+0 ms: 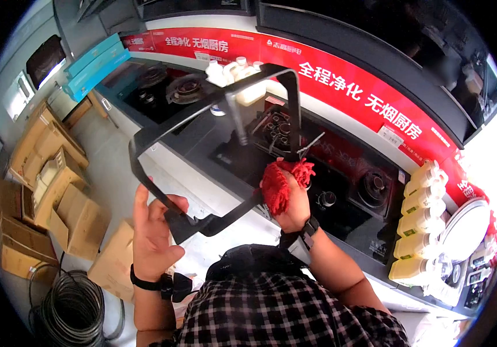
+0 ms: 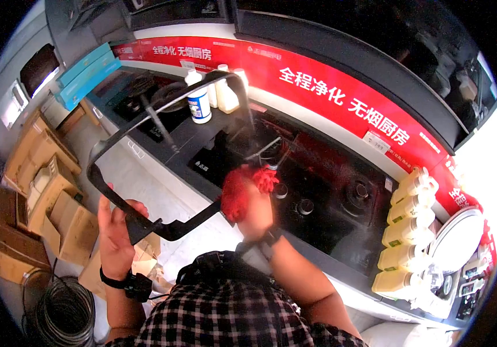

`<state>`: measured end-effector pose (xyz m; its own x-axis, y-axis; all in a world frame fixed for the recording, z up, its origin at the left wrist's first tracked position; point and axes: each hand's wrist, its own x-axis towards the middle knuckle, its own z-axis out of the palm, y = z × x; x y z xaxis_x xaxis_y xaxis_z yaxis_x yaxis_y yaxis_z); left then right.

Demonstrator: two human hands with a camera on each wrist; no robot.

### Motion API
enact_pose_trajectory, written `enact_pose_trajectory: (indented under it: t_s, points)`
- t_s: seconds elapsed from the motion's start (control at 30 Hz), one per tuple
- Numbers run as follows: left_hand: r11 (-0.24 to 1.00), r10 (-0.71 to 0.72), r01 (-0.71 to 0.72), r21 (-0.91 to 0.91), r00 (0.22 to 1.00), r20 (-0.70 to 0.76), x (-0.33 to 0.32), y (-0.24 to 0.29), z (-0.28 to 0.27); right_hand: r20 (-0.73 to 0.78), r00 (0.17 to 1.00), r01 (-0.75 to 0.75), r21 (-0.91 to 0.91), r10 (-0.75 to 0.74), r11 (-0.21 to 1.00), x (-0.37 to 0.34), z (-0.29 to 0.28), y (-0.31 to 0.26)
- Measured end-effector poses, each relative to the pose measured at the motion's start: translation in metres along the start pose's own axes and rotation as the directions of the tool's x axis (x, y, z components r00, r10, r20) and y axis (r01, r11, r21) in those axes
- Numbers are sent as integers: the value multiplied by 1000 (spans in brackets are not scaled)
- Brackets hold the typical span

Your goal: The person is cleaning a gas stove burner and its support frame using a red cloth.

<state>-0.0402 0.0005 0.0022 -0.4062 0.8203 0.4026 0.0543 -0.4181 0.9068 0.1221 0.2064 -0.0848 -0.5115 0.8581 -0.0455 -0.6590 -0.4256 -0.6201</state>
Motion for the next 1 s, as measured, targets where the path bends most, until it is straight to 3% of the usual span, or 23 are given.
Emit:
enact_pose_trajectory:
  t_s: [0.07,0.1,0.23,0.3,0.37,0.43,0.47,0.57,0.6,0.67,0.73,0.8,0.9,1.0]
  points:
    - [997,-59,59,56,998,11,5,2,3,-3,1000,-21,132,22,991,-5,7,-8]
    - [992,-123,124,11,992,-36,4,4,11,-15,1000,-6,113,8,994,-3,3,-9]
    - [986,-50,30,164,992,118,5,-5,24,-108,994,-25,41,29,999,-17,12,-38]
    - [986,-83,68,152,992,95,9,-10,31,-113,989,-92,25,94,995,-24,6,-55]
    - [979,-115,104,173,992,58,15,-11,42,-40,997,52,-268,-65,962,-22,-30,-58]
    - [985,-157,151,82,985,74,23,-13,57,-44,990,113,-289,-131,951,-35,-29,-83]
    - [983,-180,177,37,980,85,28,-15,65,-145,989,-25,-140,5,990,-50,-22,-101]
    - [984,-179,179,20,960,218,48,-34,89,-104,979,119,-419,-177,900,-59,-74,-121]
    - [981,-187,192,6,948,257,55,-41,101,-98,981,132,-306,-170,943,-73,-71,-135]
    - [982,-176,188,11,900,399,70,-61,121,-153,966,137,-389,-210,911,-91,-88,-154]
    - [976,-188,217,2,841,508,84,-81,146,-188,924,172,-575,-333,800,-105,-120,-167]
    - [949,-292,308,70,772,565,96,-96,176,-231,898,185,-575,-375,797,-123,-139,-181]
    - [917,-337,393,60,687,644,110,-133,225,-388,840,103,-573,-380,813,-141,-179,-197]
    - [839,-474,525,143,576,666,126,-161,271,-428,811,134,-528,-399,839,-146,-227,-203]
